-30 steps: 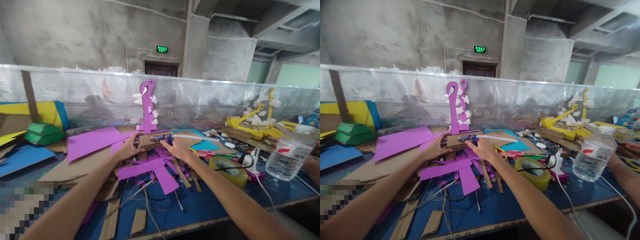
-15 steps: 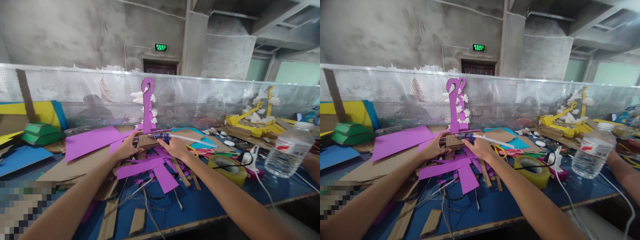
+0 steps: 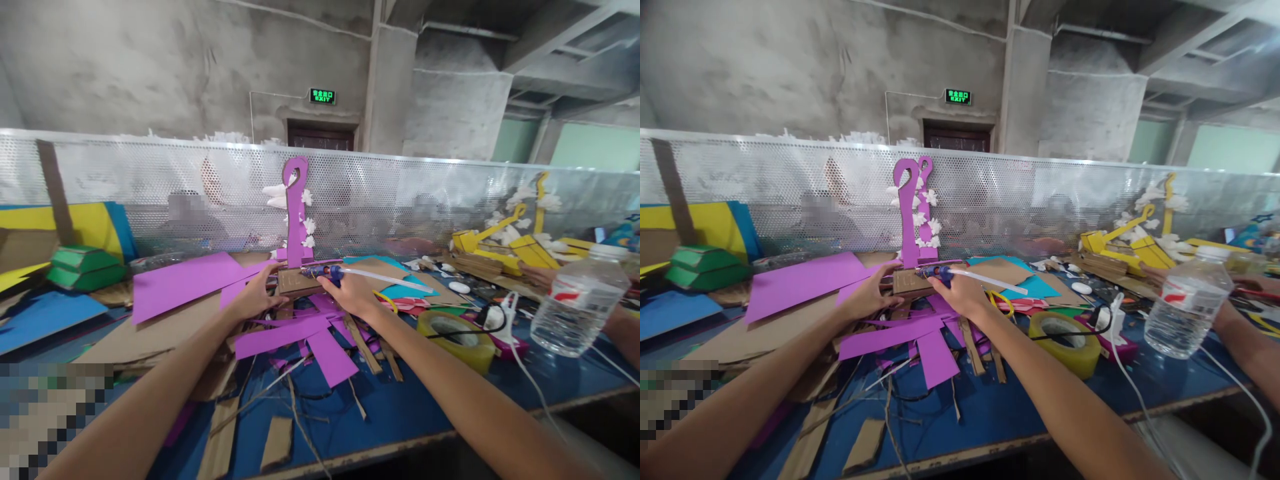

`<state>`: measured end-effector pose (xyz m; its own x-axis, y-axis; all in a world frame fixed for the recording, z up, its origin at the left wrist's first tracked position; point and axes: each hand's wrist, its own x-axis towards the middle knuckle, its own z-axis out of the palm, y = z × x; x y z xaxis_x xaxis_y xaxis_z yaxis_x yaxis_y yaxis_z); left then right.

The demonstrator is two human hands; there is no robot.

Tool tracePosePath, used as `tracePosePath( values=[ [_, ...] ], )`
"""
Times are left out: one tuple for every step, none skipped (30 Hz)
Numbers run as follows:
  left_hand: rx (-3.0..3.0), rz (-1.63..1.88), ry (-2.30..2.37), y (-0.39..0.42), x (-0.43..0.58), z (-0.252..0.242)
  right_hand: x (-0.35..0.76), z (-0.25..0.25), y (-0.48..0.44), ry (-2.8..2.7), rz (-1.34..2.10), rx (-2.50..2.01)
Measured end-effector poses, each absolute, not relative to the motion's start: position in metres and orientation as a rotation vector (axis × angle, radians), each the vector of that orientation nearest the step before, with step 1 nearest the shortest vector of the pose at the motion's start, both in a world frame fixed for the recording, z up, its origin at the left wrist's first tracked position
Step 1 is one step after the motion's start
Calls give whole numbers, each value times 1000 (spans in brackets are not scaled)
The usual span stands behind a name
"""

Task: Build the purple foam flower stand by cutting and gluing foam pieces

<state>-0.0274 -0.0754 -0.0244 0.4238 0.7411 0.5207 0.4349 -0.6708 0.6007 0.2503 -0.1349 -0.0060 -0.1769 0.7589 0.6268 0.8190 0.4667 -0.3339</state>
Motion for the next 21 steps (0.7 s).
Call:
tracePosePath(
  values=[
    [2303,1129,999,-75,-28,-25,252,-6,-135,-1952,-93,-1321],
    [2293,1135,990,-75,-28,-25,254,-6,-135,-1951,-87,-1319],
    [2279,1141,979,-75,-28,-25,255,-6,-134,-1952,-83,-1308],
    [2263,1145,969,-75,-28,-25,257,-6,-134,-1953,-80,-1292],
    [2245,1150,961,-75,-28,-25,258,-6,-134,-1955,-78,-1277],
    [2228,1158,954,-75,-28,-25,258,-6,-133,-1957,-73,-1269],
    [2212,1166,948,-75,-28,-25,259,-6,-133,-1960,-67,-1269],
    [2200,1175,943,-75,-28,-25,259,-6,-133,-1967,-60,-1273],
    [2191,1183,939,-75,-28,-25,259,-5,-134,-1977,-53,-1280],
    [2187,1191,937,-75,-28,-25,259,-5,-134,-1987,-49,-1287],
    [2187,1192,938,-76,-27,-25,260,-4,-134,-2000,-47,-1292],
    [2191,1187,944,-76,-27,-25,260,-3,-135,-2013,-46,-1292],
    [2196,1184,950,-76,-27,-25,260,-3,-135,-2029,-45,-1286],
    [2203,1178,953,-76,-27,-25,261,-2,-135,-2044,-46,-1276],
    [2211,1171,953,-76,-26,-24,262,-2,-135,-2057,-50,-1269],
    [2221,1166,951,-77,-26,-24,262,-2,-135,-2066,-54,-1263],
    [2231,1164,949,-77,-26,-24,263,-1,-135,-2071,-58,-1259],
    [2240,1163,949,-77,-25,-24,263,-1,-136,-2072,-58,-1253],
    [2249,1158,952,-77,-25,-24,264,-1,-136,-2072,-52,-1247],
    [2254,1152,957,-77,-25,-24,264,-1,-136,-2071,-37,-1241],
    [2253,1151,961,-76,-26,-24,265,-1,-137,-2071,-14,-1235]
  ],
)
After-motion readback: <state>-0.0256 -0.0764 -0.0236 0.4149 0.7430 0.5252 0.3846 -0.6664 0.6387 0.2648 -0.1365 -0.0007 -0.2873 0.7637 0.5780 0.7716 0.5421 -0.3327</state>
